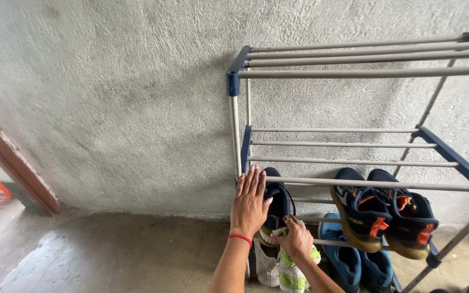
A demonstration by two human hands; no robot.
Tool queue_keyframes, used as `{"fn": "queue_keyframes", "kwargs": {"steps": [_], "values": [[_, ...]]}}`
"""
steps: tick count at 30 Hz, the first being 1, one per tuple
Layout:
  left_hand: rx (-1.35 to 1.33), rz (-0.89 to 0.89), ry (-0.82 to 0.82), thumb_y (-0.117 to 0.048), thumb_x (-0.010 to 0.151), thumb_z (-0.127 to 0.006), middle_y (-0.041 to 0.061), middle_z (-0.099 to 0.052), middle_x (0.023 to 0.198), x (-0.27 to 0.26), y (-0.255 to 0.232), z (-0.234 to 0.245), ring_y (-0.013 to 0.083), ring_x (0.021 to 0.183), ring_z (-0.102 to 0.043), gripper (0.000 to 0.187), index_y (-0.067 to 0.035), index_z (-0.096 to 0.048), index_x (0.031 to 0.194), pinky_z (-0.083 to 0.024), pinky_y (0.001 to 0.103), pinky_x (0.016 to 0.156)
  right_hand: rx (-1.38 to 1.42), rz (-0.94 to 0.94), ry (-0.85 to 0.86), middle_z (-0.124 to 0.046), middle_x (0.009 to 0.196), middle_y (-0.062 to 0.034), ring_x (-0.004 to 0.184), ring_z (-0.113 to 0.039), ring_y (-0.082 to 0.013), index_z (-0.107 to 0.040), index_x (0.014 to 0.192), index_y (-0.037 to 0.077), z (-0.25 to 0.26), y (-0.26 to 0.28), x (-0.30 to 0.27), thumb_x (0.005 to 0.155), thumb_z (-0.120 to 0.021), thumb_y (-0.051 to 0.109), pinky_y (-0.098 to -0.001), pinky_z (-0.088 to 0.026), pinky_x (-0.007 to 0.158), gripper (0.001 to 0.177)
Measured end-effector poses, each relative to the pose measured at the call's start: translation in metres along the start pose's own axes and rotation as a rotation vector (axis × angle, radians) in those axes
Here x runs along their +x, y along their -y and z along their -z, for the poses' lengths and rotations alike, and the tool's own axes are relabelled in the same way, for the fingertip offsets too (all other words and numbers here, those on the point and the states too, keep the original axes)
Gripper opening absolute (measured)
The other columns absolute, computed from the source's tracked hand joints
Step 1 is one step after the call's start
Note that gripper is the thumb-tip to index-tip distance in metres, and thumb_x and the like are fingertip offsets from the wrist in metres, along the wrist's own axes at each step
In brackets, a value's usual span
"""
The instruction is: The person wipes several pairs of shoes with a cloth, cleaning the uppers and soles. After wiping each shoe, the person places it on a nearby metal shoe rack.
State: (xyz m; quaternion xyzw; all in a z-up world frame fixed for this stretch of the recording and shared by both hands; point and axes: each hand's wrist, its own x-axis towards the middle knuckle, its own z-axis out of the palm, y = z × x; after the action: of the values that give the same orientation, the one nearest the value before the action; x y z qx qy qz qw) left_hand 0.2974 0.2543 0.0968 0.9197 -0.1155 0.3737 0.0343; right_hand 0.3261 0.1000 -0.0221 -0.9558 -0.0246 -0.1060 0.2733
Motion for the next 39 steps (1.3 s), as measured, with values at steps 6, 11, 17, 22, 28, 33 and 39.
{"fn": "queue_keyframes", "kwargs": {"steps": [6, 11, 17, 22, 28, 33, 39], "values": [[0.034, 0.054, -0.045, -0.051, 0.102, -0.044, 0.013, -0.024, 0.167, 0.002, -0.006, -0.018, 0.0248, 0.156, -0.017, 0.076, -0.005, -0.025, 0.160, -0.010, 0.045, 0.128, -0.012, -0.043, 0.080, -0.065, 0.139, 0.0051, 0.117, -0.067, -0.0253, -0.068, 0.129, 0.022, -0.014, -0.005, 0.013, 0.066, -0.089, 0.044, -0.0389, -0.055, 0.096, 0.070], [0.035, 0.061, -0.074, -0.056, 0.105, -0.035, 0.013, -0.022, 0.169, 0.001, -0.006, -0.022, 0.0247, 0.158, -0.015, 0.077, -0.005, -0.022, 0.162, -0.008, 0.044, 0.129, 0.035, 0.042, 0.012, -0.065, 0.134, -0.0009, 0.116, -0.066, -0.0277, -0.066, 0.129, 0.020, -0.021, -0.007, 0.025, 0.063, -0.091, 0.041, -0.0423, -0.055, 0.094, 0.074], [0.096, 0.074, -0.039, -0.053, 0.103, -0.037, 0.014, -0.016, 0.170, 0.001, -0.010, -0.017, 0.0260, 0.158, -0.011, 0.078, -0.006, -0.019, 0.162, -0.006, 0.044, 0.128, -0.068, 0.038, 0.229, -0.058, 0.136, -0.0063, 0.117, -0.064, -0.0318, -0.053, 0.142, 0.030, 0.008, 0.004, 0.041, 0.062, -0.092, 0.043, -0.0440, -0.055, 0.093, 0.090], [0.062, 0.092, 0.002, -0.049, 0.102, -0.043, 0.015, -0.015, 0.170, 0.001, -0.013, -0.011, 0.0262, 0.158, -0.010, 0.078, -0.005, -0.018, 0.161, -0.005, 0.045, 0.128, -0.156, 0.111, 0.150, -0.053, 0.138, -0.0102, 0.100, -0.071, -0.0326, -0.056, 0.142, 0.029, 0.030, 0.000, 0.042, 0.066, -0.082, 0.029, -0.0423, -0.061, 0.079, 0.080], [-0.018, 0.145, -0.031, -0.047, 0.101, -0.045, 0.015, -0.016, 0.170, -0.027, -0.031, -0.016, 0.0269, 0.157, -0.014, 0.075, -0.011, -0.021, 0.163, -0.009, 0.046, 0.127, -0.197, 0.201, 0.018, -0.056, 0.131, -0.0094, 0.097, -0.072, -0.0299, -0.070, 0.121, 0.017, 0.069, -0.006, 0.031, 0.072, -0.078, 0.029, -0.0420, -0.061, 0.076, 0.051], [-0.139, 0.150, 0.058, -0.050, 0.103, -0.048, 0.016, -0.016, 0.169, -0.079, -0.060, -0.026, 0.0294, 0.155, -0.016, 0.073, -0.011, -0.029, 0.161, -0.010, 0.049, 0.125, -0.258, 0.249, 0.037, -0.058, 0.128, -0.0100, 0.106, -0.067, -0.0303, -0.072, 0.119, 0.018, 0.109, -0.012, 0.002, 0.071, -0.079, 0.029, -0.0427, -0.058, 0.086, 0.049], [-0.134, 0.148, 0.221, -0.047, 0.094, -0.055, 0.017, -0.015, 0.167, -0.096, -0.098, -0.004, 0.0302, 0.155, -0.009, 0.070, -0.011, -0.041, 0.153, -0.007, 0.052, 0.123, -0.238, 0.320, -0.074, -0.061, 0.125, -0.0097, 0.106, -0.065, -0.0332, -0.069, 0.125, 0.020, 0.153, -0.039, -0.039, 0.067, -0.078, 0.025, -0.0439, -0.057, 0.087, 0.059]]}}
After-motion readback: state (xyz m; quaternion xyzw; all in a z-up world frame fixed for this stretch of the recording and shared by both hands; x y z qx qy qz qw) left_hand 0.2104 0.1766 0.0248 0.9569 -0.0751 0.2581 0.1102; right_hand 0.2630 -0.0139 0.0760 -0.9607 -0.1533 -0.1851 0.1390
